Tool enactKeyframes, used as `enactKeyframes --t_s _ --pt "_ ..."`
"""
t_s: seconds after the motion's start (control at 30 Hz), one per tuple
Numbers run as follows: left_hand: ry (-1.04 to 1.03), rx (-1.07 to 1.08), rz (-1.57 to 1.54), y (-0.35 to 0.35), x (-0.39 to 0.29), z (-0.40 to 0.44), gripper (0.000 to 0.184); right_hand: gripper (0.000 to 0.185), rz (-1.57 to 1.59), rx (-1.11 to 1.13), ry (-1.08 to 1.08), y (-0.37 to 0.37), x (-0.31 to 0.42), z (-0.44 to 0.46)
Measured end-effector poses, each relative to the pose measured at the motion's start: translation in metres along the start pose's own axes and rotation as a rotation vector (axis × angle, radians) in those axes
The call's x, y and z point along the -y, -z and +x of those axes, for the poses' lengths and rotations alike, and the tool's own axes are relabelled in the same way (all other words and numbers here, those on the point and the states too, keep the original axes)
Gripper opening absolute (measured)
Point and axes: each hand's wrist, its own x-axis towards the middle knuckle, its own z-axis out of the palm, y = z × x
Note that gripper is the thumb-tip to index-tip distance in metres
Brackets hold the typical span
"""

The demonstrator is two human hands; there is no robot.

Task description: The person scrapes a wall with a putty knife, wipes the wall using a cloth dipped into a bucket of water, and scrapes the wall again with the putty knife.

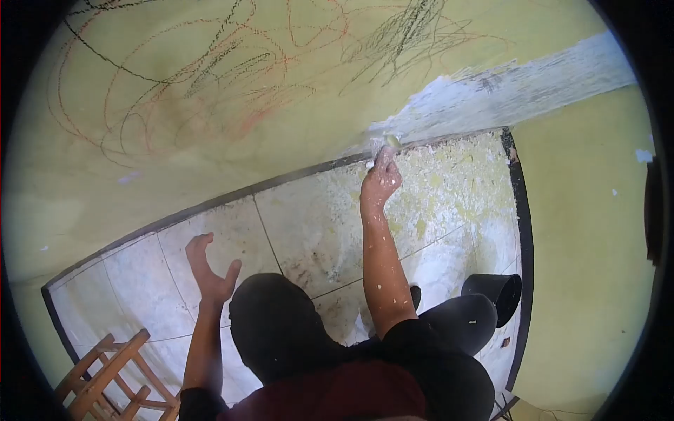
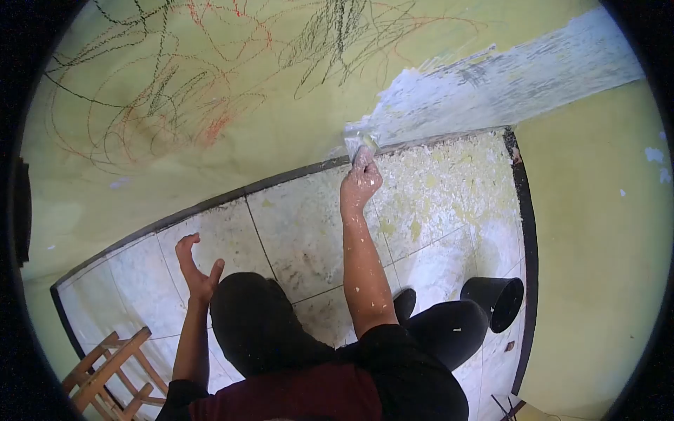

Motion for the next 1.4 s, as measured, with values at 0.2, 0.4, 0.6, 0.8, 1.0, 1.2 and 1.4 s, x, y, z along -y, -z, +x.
enactKeyframes --t_s 0.2,0.4,0.6,0.8,1.0,1.2,1.4 --pt "0.288 -0.182 -0.263 -0.020 0.019 0.005 0.065 0.047 -0.689 -0.404 1.052 -0.010 -0.002 0.034" --pt "0.323 -0.245 -0.306 -0.018 0.029 0.007 0.063 0.058 -0.077 -0.024 0.061 0.009 -0.004 -0.005" --pt "0.331 -0.273 -0.290 -0.011 0.030 -0.001 0.061 0.051 -0.273 -0.039 0.203 0.006 0.045 0.025" --pt "0.320 -0.241 -0.282 -0.014 0.037 -0.008 0.061 0.063 -0.241 -0.045 0.022 -0.012 0.025 0.022" --pt "0.321 -0.288 -0.355 -0.022 0.033 0.001 0.062 0.057 -0.269 -0.072 0.203 0.006 0.023 0.018" --pt "0.312 -0.215 -0.390 -0.023 0.030 0.008 0.056 0.057 -0.286 -0.130 0.389 -0.010 0.065 0.040" --pt "0.281 -0.131 -0.379 -0.029 0.024 0.021 0.053 0.066 -0.179 -0.050 -0.043 0.009 0.035 0.025"
